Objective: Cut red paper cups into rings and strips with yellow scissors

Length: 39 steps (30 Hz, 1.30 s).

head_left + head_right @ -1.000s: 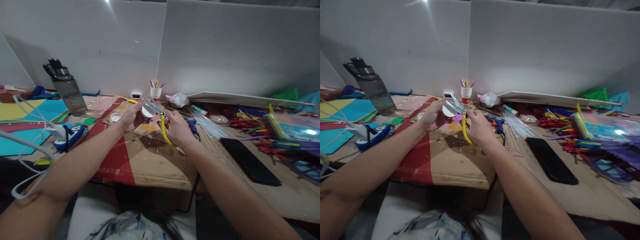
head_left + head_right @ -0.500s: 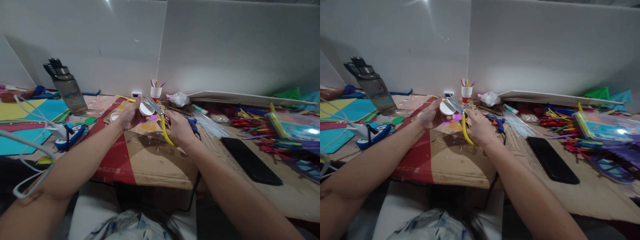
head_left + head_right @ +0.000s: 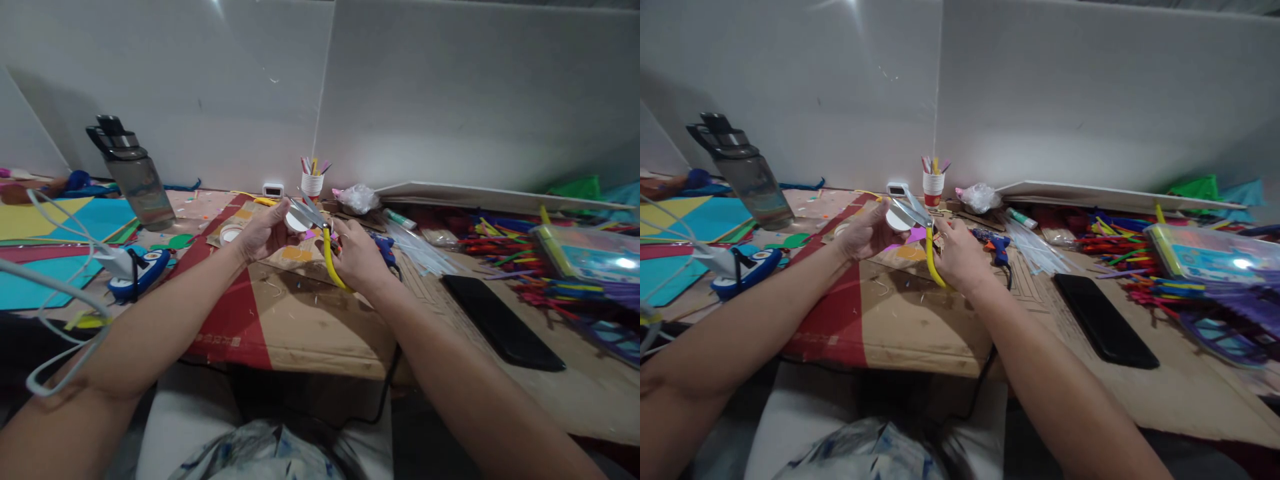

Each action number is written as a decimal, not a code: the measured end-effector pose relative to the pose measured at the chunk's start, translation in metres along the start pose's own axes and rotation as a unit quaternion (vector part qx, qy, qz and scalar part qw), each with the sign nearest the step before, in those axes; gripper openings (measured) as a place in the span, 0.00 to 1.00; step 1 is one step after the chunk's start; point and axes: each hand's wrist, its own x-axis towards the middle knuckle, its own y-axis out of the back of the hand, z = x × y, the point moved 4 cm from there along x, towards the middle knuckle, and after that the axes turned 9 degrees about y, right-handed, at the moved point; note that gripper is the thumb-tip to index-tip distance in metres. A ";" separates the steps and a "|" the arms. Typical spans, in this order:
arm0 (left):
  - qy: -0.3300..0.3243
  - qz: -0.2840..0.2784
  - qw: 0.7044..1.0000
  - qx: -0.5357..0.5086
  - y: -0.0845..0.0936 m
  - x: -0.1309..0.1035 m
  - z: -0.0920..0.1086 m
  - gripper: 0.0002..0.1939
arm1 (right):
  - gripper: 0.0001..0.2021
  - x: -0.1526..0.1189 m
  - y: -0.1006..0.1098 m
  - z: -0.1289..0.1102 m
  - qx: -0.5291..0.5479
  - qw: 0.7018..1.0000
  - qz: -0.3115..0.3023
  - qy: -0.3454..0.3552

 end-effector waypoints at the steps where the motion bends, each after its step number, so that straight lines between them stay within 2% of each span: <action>1: 0.002 -0.003 1.000 0.001 0.000 0.000 0.000 0.21 | 0.23 0.000 0.000 0.000 0.005 1.000 0.000 0.001; 20: 0.019 0.006 1.000 0.014 0.004 0.003 0.003 0.32 | 0.18 -0.002 -0.004 0.001 -0.017 1.000 0.012 0.024; 27: 0.018 0.012 1.000 0.008 0.001 0.002 0.003 0.30 | 0.13 0.002 -0.001 0.005 0.074 0.996 0.053 0.000; 33: 0.038 0.017 0.999 -0.002 0.001 0.001 0.004 0.28 | 0.16 0.004 -0.001 0.005 0.140 0.989 0.053 0.004; 36: 0.019 0.014 1.000 -0.012 0.002 0.002 0.005 0.24 | 0.17 0.004 -0.003 0.008 0.168 0.984 0.052 -0.018; 39: -0.028 0.011 1.000 0.001 0.004 0.003 0.004 0.21 | 0.19 0.003 -0.007 0.015 0.183 0.980 0.045 -0.058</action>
